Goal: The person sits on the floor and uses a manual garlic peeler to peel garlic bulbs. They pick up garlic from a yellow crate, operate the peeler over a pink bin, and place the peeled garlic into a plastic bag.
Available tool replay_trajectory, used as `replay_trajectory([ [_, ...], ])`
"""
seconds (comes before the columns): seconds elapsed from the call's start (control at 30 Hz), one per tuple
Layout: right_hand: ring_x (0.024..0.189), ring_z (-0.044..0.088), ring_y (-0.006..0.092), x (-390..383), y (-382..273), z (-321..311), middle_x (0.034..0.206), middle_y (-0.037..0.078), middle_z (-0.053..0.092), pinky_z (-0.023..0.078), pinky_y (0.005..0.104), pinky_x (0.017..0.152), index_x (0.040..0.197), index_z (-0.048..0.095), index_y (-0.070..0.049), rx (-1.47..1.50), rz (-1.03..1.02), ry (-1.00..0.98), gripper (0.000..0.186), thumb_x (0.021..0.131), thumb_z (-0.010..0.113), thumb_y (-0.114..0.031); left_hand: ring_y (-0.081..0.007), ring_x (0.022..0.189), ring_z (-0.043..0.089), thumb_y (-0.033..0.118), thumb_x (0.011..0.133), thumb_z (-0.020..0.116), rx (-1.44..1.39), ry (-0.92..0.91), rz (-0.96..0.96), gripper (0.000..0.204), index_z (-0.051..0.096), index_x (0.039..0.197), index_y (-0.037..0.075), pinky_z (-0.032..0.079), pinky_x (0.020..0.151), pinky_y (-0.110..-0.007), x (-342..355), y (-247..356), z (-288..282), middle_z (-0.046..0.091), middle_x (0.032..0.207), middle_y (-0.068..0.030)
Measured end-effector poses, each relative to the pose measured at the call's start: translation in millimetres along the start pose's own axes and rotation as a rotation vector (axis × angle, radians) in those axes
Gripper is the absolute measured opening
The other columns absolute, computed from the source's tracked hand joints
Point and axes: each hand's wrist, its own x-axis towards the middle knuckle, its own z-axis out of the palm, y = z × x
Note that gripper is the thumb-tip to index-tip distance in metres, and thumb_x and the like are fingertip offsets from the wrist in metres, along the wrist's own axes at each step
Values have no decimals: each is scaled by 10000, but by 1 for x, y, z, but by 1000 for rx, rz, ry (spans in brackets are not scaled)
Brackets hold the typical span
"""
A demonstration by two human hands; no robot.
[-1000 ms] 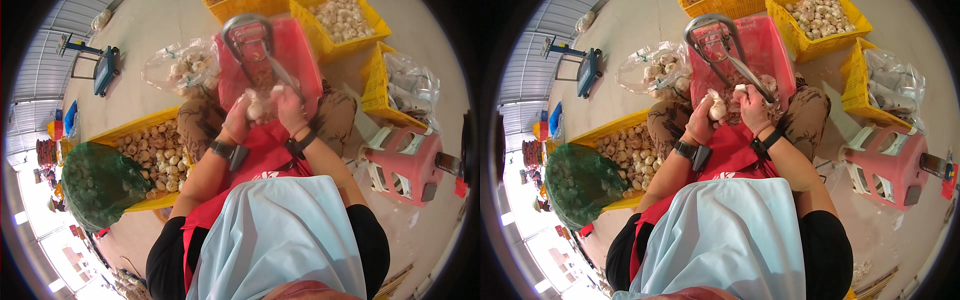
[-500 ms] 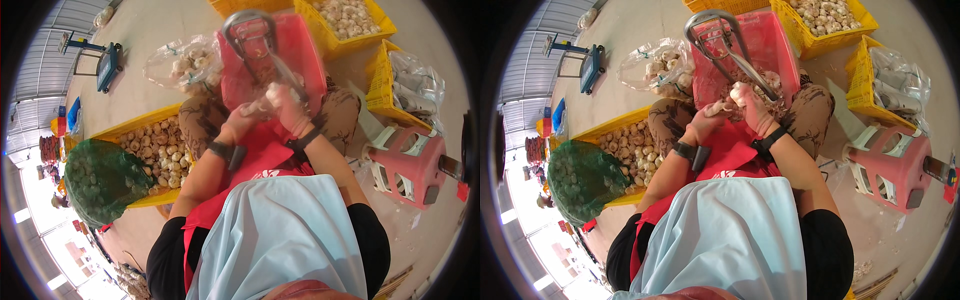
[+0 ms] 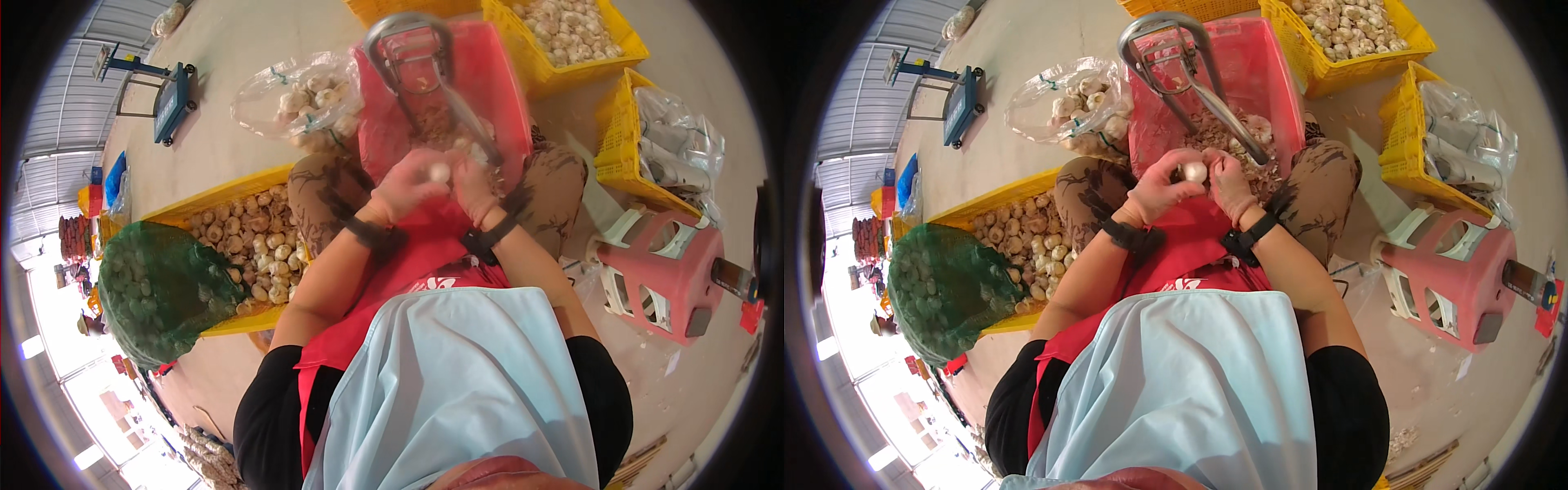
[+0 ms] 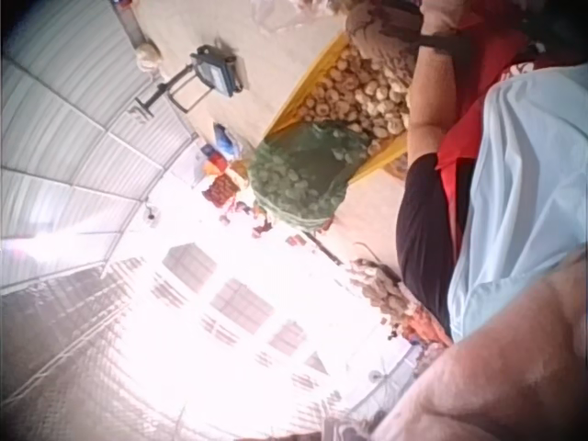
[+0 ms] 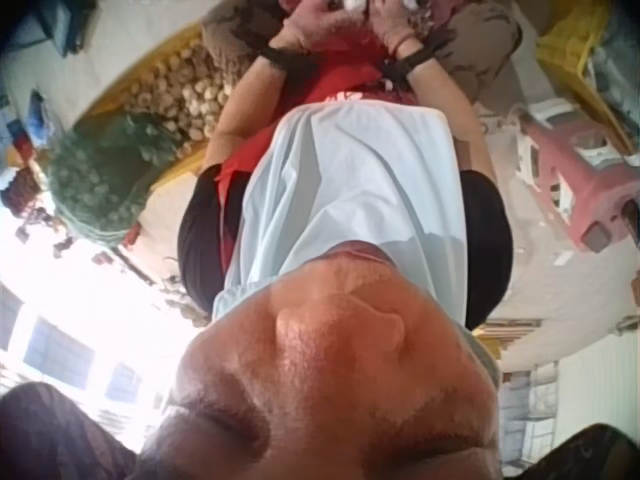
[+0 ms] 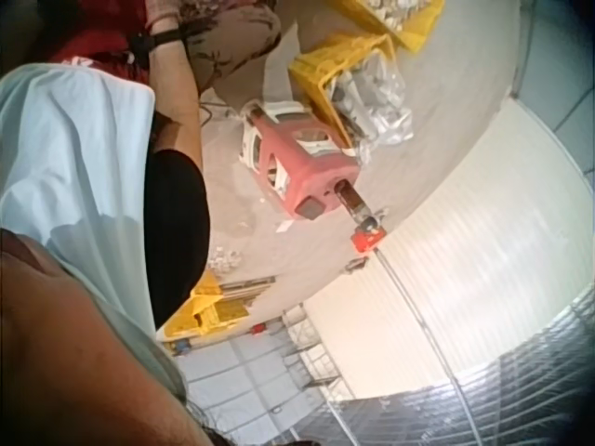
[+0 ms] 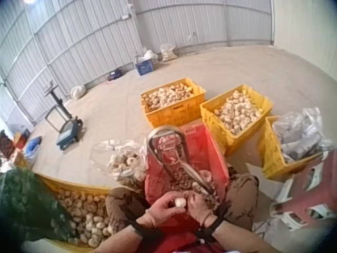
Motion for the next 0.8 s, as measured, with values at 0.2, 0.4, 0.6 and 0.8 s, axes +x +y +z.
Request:
replay_trajectory([
  [0.2,1029,574,174,-5,-36,-3,1103,75,590,485,317,925,1187,535,16,-148,-183,34,249,944,481,17,-215,1027,626,574,992,337,-1135,98,-464,618,449,1361,91,506,674,-263,-6,24,-6,607,1215,-83],
  [0.4,1147,526,196,-10,-50,15,1149,89,585,486,347,926,1243,558,-77,-416,-607,-248,521,751,717,-15,-217,1062,582,627,976,304,-1244,151,-465,694,480,1318,49,428,966,-348,-6,20,5,614,1191,-85],
  [0.6,875,598,118,-15,-56,13,978,62,630,500,270,745,1019,642,-36,-12,-44,-180,190,834,664,-3,-224,885,635,527,998,363,-1159,113,-505,513,553,1175,85,521,776,-335,-19,10,-8,645,1061,-97],
  [0.8,793,558,77,-5,-38,-5,876,22,621,468,228,729,1004,621,0,-30,-4,33,98,916,582,-19,-218,860,644,479,1000,420,-787,599,-242,435,530,1143,82,532,719,-327,6,35,-92,641,991,-102],
])
